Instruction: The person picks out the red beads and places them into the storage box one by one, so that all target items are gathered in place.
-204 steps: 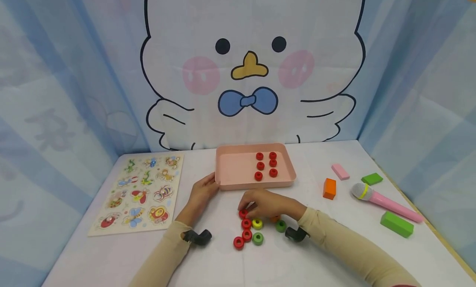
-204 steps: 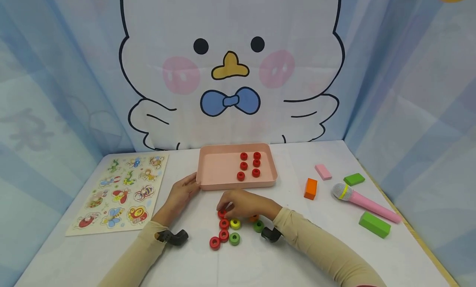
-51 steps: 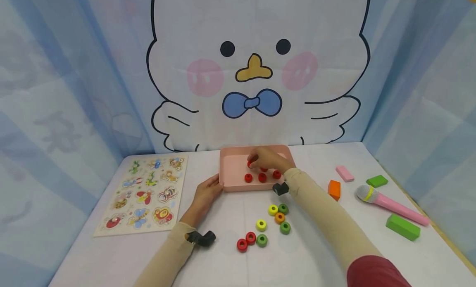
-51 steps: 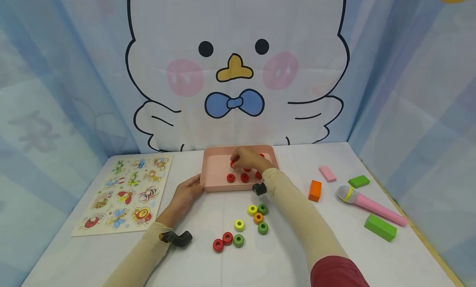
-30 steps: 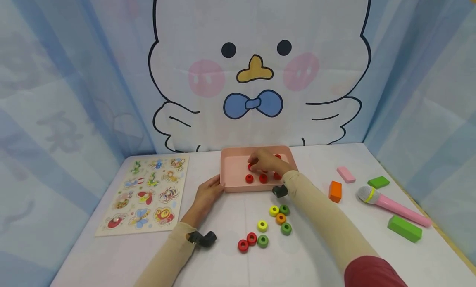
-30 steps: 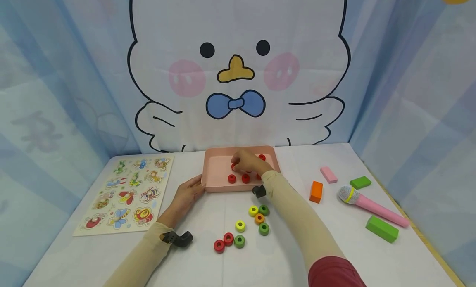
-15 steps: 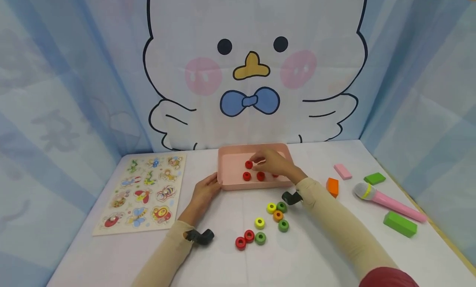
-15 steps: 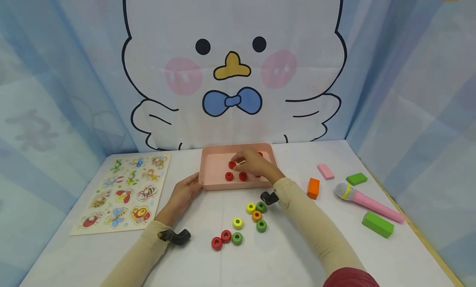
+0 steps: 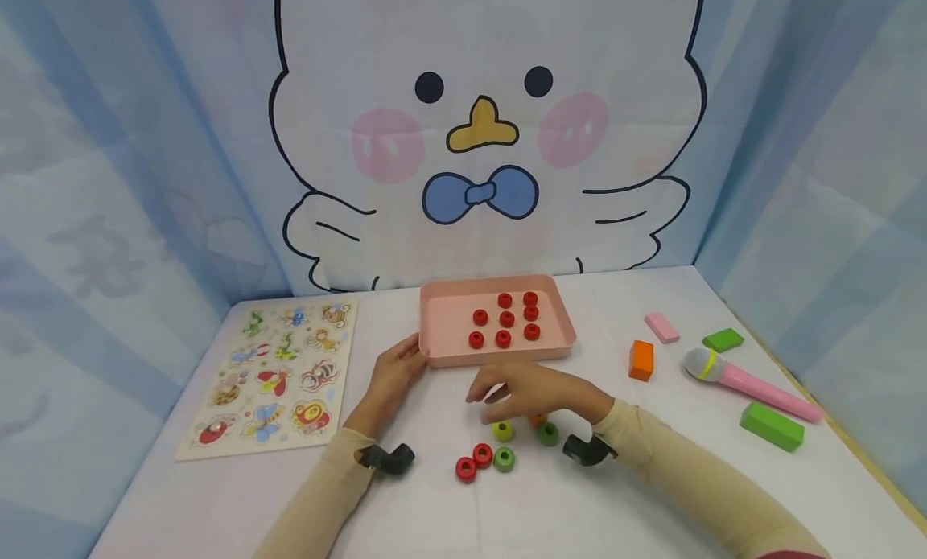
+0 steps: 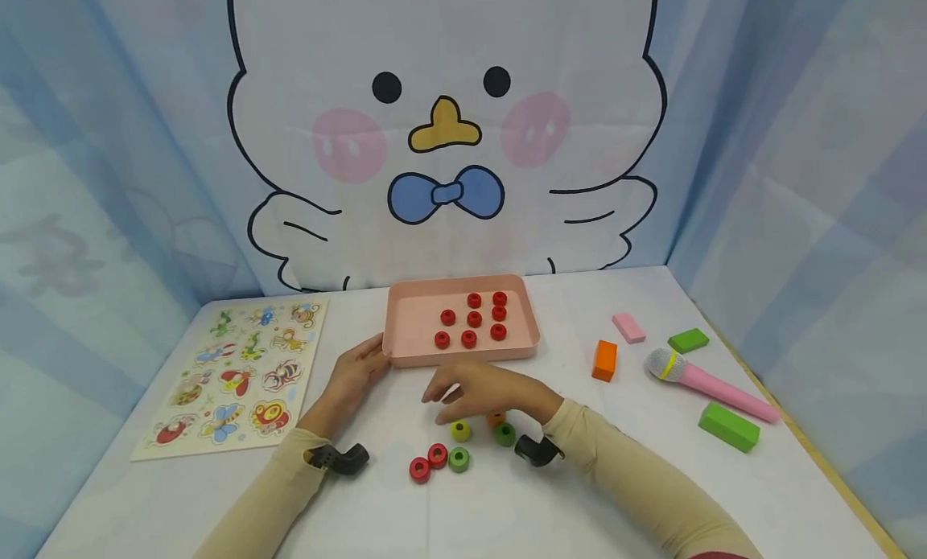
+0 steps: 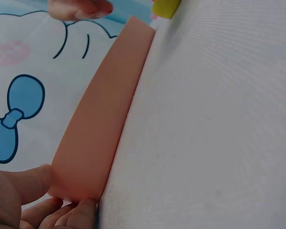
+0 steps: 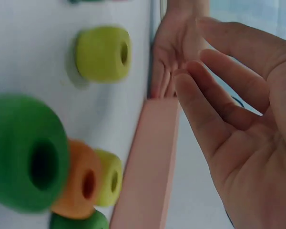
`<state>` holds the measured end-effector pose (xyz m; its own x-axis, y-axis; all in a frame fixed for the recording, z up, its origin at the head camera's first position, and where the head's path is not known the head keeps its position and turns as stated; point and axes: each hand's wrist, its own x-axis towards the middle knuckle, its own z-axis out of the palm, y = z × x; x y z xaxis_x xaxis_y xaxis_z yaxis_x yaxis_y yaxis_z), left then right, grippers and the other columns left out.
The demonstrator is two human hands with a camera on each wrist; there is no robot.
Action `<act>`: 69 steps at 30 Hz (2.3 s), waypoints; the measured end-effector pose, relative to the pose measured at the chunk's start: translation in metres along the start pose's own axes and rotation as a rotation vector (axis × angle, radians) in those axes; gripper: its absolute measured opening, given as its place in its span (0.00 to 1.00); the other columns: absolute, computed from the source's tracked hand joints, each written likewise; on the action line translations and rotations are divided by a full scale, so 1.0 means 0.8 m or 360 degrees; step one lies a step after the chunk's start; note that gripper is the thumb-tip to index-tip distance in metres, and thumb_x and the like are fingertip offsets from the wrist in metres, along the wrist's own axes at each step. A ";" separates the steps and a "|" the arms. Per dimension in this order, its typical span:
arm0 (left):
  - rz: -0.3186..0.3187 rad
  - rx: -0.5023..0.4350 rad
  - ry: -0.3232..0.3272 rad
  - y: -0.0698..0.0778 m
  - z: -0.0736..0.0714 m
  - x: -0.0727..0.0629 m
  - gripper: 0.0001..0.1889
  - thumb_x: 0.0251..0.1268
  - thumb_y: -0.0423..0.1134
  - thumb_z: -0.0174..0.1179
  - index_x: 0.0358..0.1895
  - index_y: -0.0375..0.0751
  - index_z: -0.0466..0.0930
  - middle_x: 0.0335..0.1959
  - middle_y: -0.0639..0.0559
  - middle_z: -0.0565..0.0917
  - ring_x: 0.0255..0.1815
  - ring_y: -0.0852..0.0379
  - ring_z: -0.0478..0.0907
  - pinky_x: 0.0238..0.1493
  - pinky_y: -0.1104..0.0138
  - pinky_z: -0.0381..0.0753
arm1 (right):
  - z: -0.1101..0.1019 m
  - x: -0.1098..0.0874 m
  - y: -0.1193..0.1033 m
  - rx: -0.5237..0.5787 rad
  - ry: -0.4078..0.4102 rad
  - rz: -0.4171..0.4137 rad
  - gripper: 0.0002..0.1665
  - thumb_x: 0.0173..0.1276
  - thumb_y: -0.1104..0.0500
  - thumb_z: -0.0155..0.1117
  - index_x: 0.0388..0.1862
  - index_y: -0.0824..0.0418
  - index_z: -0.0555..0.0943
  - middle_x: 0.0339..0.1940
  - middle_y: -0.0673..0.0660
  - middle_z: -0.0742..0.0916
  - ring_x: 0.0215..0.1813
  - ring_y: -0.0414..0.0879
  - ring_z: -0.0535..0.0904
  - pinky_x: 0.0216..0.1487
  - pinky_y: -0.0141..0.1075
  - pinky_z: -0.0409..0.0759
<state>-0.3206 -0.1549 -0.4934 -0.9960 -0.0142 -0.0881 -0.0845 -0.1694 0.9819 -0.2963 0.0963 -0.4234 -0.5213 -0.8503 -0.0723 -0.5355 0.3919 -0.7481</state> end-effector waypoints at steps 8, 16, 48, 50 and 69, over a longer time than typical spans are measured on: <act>-0.0031 -0.0015 0.0032 0.003 -0.002 0.000 0.27 0.68 0.27 0.58 0.70 0.29 0.65 0.70 0.36 0.68 0.68 0.46 0.69 0.65 0.61 0.70 | 0.030 0.001 -0.007 -0.0062 -0.0239 -0.0099 0.14 0.63 0.63 0.72 0.48 0.61 0.85 0.42 0.48 0.84 0.47 0.38 0.81 0.50 0.28 0.80; -0.0037 0.0000 0.0022 -0.002 -0.002 -0.002 0.27 0.69 0.27 0.57 0.70 0.29 0.65 0.69 0.36 0.68 0.68 0.45 0.68 0.65 0.60 0.70 | 0.044 0.004 -0.006 -0.0195 -0.0309 -0.0085 0.10 0.63 0.63 0.72 0.43 0.58 0.86 0.37 0.40 0.82 0.41 0.30 0.80 0.45 0.24 0.80; -0.0025 0.0034 0.0016 -0.009 0.004 -0.005 0.27 0.69 0.28 0.57 0.69 0.27 0.65 0.68 0.33 0.69 0.67 0.42 0.69 0.66 0.57 0.69 | -0.108 0.053 0.019 -0.0280 0.0359 0.0306 0.15 0.66 0.58 0.70 0.52 0.57 0.85 0.46 0.49 0.86 0.47 0.49 0.82 0.48 0.40 0.83; -0.0031 0.0031 0.0014 -0.008 0.005 -0.006 0.26 0.70 0.28 0.57 0.70 0.27 0.65 0.68 0.33 0.69 0.67 0.42 0.69 0.66 0.57 0.69 | -0.116 0.062 0.028 -0.0270 0.0362 0.0382 0.16 0.66 0.57 0.69 0.52 0.57 0.85 0.46 0.50 0.86 0.46 0.49 0.81 0.49 0.42 0.83; 0.0030 0.0015 0.0026 -0.006 0.002 0.000 0.25 0.68 0.27 0.58 0.68 0.26 0.67 0.66 0.32 0.71 0.67 0.43 0.69 0.66 0.58 0.70 | -0.153 0.140 0.091 -0.0214 0.0406 0.0617 0.14 0.64 0.59 0.70 0.49 0.60 0.86 0.41 0.52 0.87 0.45 0.50 0.78 0.52 0.40 0.80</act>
<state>-0.3201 -0.1522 -0.4980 -0.9968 -0.0333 -0.0723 -0.0661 -0.1597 0.9849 -0.4750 0.0726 -0.4057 -0.8367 -0.5260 -0.1523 -0.3420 0.7192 -0.6048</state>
